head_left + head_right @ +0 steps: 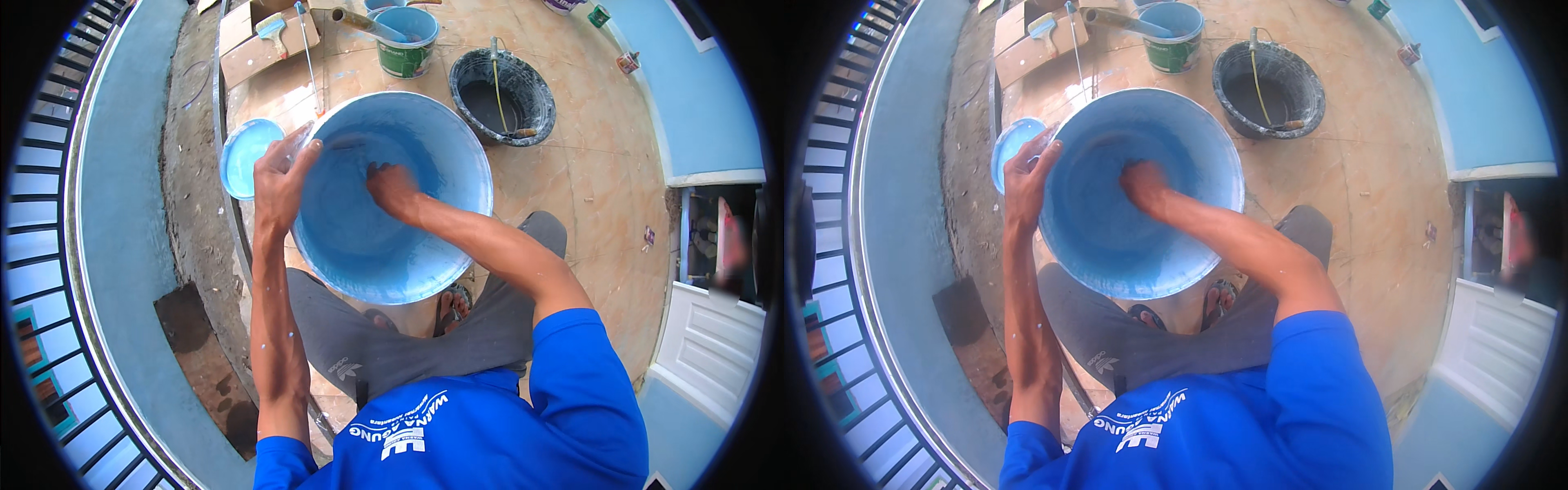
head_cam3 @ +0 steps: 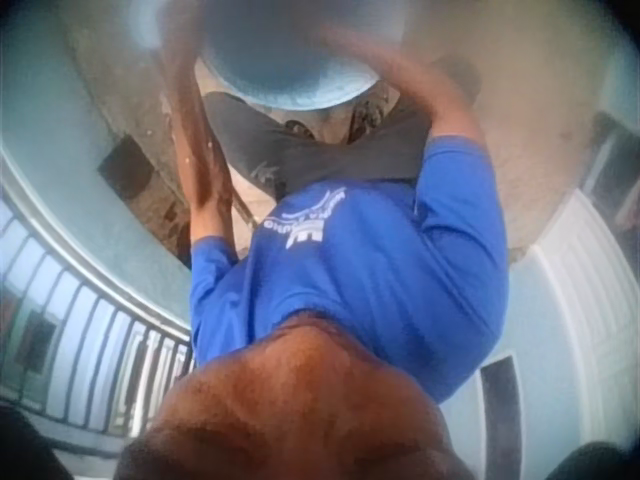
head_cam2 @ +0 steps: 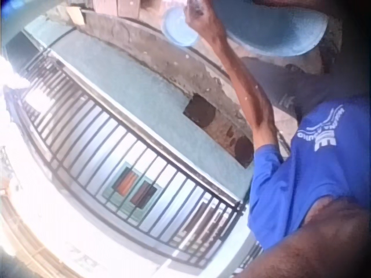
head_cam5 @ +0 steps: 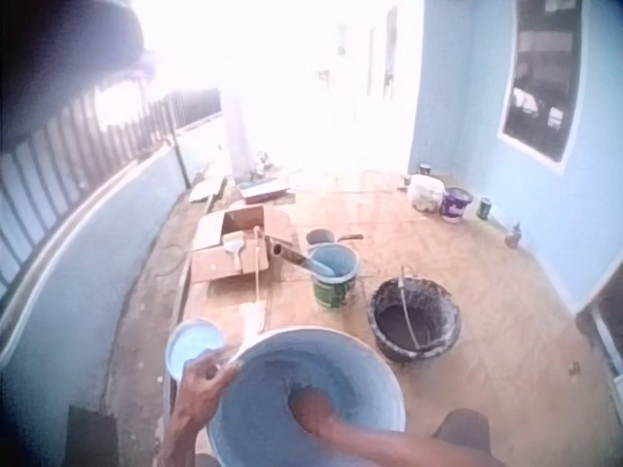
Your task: The person mixes light blue paint in a large bucket using a long-handled stirrer. They hold the bucket with one hand and stir with the other, occasionally scraping the sides to incorporate the paint. The person briefly reaches for a hose in a nearby bucket before resuming stirring.
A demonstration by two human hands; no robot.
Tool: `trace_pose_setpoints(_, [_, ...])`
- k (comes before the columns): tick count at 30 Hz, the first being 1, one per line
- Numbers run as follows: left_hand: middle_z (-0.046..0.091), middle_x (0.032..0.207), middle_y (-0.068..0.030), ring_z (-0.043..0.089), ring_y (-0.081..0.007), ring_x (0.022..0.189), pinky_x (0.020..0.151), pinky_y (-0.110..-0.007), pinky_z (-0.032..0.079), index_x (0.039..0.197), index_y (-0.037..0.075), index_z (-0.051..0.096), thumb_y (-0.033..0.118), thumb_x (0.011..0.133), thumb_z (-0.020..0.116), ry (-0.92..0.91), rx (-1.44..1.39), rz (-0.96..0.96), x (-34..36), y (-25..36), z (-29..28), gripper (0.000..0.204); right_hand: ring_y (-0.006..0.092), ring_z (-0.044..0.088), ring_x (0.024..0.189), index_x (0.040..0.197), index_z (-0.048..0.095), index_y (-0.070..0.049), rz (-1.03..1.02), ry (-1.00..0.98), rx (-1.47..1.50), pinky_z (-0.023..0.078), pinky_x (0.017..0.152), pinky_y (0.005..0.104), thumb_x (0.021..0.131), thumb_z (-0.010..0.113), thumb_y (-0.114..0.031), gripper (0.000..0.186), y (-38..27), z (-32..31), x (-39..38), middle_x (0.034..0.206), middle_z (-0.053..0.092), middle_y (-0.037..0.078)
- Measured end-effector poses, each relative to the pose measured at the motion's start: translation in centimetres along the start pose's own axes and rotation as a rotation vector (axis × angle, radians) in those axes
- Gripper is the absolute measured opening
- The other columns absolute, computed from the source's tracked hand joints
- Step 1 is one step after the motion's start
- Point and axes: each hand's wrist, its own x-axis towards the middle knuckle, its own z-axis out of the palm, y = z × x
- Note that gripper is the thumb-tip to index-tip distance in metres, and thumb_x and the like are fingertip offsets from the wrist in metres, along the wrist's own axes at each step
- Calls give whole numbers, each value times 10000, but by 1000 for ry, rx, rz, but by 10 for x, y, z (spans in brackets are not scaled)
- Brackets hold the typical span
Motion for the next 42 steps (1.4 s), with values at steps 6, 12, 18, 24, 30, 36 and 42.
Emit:
trace_pose_setpoints(6, [628, 936, -98, 591, -172, 866, 783, -316, 475, 1289, -18, 700, 332, 908, 760, -63, 98, 27, -3, 19, 16, 521, 339, 741, 944, 1030, 759, -63, -74, -402, -146, 589, 778, 442, 858, 622, -111, 225, 15, -4, -39, 982, 760, 169])
trace_pose_setpoints(12, [638, 943, -99, 598, -171, 859, 778, -310, 480, 1283, -29, 700, 329, 904, 763, -104, 108, 42, 0, 31, 31, 525, 353, 736, 1013, 1072, 753, -28, 60, -579, 177, 592, 835, 465, 856, 618, -136, 276, -5, -3, -75, 1034, 758, 195])
trace_pose_setpoints(18, [658, 971, -92, 602, -159, 873, 788, -299, 479, 1287, -34, 696, 329, 907, 760, -104, 64, 19, 6, 23, 31, 529, 401, 726, 1017, 1066, 730, 28, 108, -607, 490, 585, 866, 477, 834, 632, -125, 295, -35, -9, -63, 1039, 742, 250])
trace_pose_setpoints(24, [656, 971, -85, 582, -149, 857, 781, -289, 466, 1296, -32, 691, 330, 910, 752, -100, 101, 45, 10, 19, 24, 533, 407, 732, 909, 1108, 698, 30, -27, -214, 447, 578, 776, 499, 905, 545, -93, 282, -29, -40, -33, 907, 729, 267])
trace_pose_setpoints(30, [656, 976, -91, 585, -161, 871, 795, -294, 467, 1281, -26, 703, 336, 898, 759, -124, 91, 47, 15, 26, 32, 530, 290, 752, 884, 944, 777, -113, -3, 9, -102, 577, 711, 431, 846, 630, -100, 177, 31, 2, -30, 919, 764, 143])
trace_pose_setpoints(36, [652, 975, -107, 602, -180, 893, 815, -312, 475, 1262, -23, 716, 343, 890, 764, -124, 115, 34, 12, 33, 38, 524, 322, 750, 961, 994, 769, -81, 61, -404, 63, 592, 783, 443, 871, 635, -150, 194, 15, 11, -69, 999, 765, 168])
trace_pose_setpoints(42, [658, 984, -112, 609, -185, 911, 824, -314, 476, 1273, -24, 709, 345, 891, 763, -113, 108, 53, 12, 33, 37, 534, 387, 733, 988, 1039, 750, -9, 149, -577, 422, 581, 838, 491, 830, 627, -142, 276, -28, -1, -70, 1011, 752, 218])
